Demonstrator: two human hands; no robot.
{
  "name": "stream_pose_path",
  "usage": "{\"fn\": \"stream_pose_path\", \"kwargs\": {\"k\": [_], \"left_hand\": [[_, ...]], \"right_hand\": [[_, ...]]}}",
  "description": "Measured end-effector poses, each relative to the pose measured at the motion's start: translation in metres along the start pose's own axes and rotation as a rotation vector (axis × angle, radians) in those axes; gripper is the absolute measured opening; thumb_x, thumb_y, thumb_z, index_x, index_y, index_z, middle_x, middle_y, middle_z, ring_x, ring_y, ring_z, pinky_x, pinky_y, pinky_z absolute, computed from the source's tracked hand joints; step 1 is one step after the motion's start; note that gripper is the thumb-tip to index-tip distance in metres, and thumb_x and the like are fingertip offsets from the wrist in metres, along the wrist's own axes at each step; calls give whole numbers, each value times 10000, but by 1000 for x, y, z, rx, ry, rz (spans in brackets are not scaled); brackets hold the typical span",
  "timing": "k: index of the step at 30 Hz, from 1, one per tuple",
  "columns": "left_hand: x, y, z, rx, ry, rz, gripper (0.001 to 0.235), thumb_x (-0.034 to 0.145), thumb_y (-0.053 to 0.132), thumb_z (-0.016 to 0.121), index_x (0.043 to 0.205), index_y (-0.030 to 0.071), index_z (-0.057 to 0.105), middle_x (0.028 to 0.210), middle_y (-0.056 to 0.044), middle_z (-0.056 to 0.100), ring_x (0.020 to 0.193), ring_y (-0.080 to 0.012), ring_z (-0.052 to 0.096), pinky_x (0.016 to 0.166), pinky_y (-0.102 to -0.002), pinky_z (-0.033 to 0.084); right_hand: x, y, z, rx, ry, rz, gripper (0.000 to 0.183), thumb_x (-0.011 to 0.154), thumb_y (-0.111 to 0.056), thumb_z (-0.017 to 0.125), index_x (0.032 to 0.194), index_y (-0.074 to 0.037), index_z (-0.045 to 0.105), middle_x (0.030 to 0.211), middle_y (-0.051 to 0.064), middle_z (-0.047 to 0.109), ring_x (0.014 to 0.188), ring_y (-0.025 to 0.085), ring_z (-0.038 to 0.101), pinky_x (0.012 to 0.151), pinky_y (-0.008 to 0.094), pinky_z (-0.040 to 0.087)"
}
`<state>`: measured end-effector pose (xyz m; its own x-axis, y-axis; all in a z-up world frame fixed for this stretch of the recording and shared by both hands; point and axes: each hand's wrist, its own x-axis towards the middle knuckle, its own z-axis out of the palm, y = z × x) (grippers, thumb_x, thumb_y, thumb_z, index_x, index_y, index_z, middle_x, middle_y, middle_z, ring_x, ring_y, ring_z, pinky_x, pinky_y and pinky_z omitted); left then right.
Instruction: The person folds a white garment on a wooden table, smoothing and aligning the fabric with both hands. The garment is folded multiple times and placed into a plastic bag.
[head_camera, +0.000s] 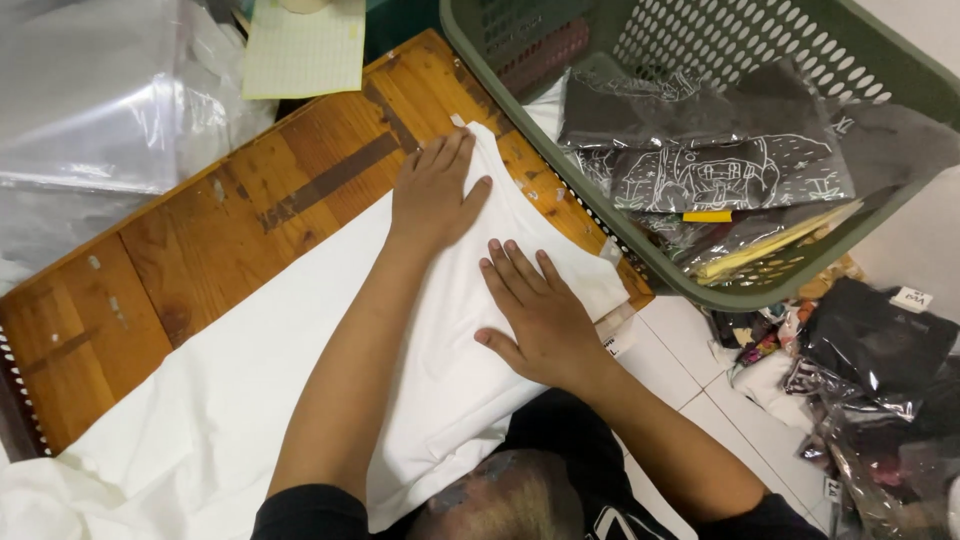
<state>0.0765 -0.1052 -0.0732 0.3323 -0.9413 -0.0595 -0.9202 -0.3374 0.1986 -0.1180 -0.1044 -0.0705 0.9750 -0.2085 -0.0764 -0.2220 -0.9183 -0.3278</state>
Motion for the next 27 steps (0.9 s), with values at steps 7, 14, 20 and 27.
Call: {"fn": "stream_pose_path", "kwargs": {"k": [7, 14, 20, 27], "left_hand": [[30, 4, 14, 33, 219, -126, 514, 877, 449, 334, 1210, 74, 450, 1231, -74, 457, 1122, -221, 393, 893, -440, 285], [60, -2, 36, -11, 473, -220, 209, 641, 230, 604, 800, 94, 591, 783, -27, 553, 817, -262, 527, 720, -509, 392], [79, -8, 35, 0, 589, -200, 125, 595, 41, 620, 699, 42, 551, 680, -68, 527, 642, -270, 571, 532, -389, 486], [96, -25, 35, -35, 603, -144, 137, 588, 86, 619, 701, 45, 553, 682, -86, 523, 667, -295, 564, 568, -419, 474]], "right_hand": [[-1, 8, -4, 64, 62, -55, 646, 885, -442, 323, 1335, 9, 215, 1369, 272, 185, 1288, 367, 156, 1028, 474, 90], [26, 41, -13, 44, 320, -68, 546, 923, -380, 306, 1280, 32, 347, 1280, 255, 369, 1212, 347, 350, 1013, 400, 240], [36, 33, -20, 39, 51, 80, 692, 875, -501, 223, 1373, -31, 122, 1414, 214, 117, 1311, 330, 100, 1046, 448, 30], [32, 31, -27, 105, 56, 50, 633, 891, -443, 277, 1369, -43, 167, 1400, 239, 127, 1304, 363, 79, 1036, 475, 13]]}}
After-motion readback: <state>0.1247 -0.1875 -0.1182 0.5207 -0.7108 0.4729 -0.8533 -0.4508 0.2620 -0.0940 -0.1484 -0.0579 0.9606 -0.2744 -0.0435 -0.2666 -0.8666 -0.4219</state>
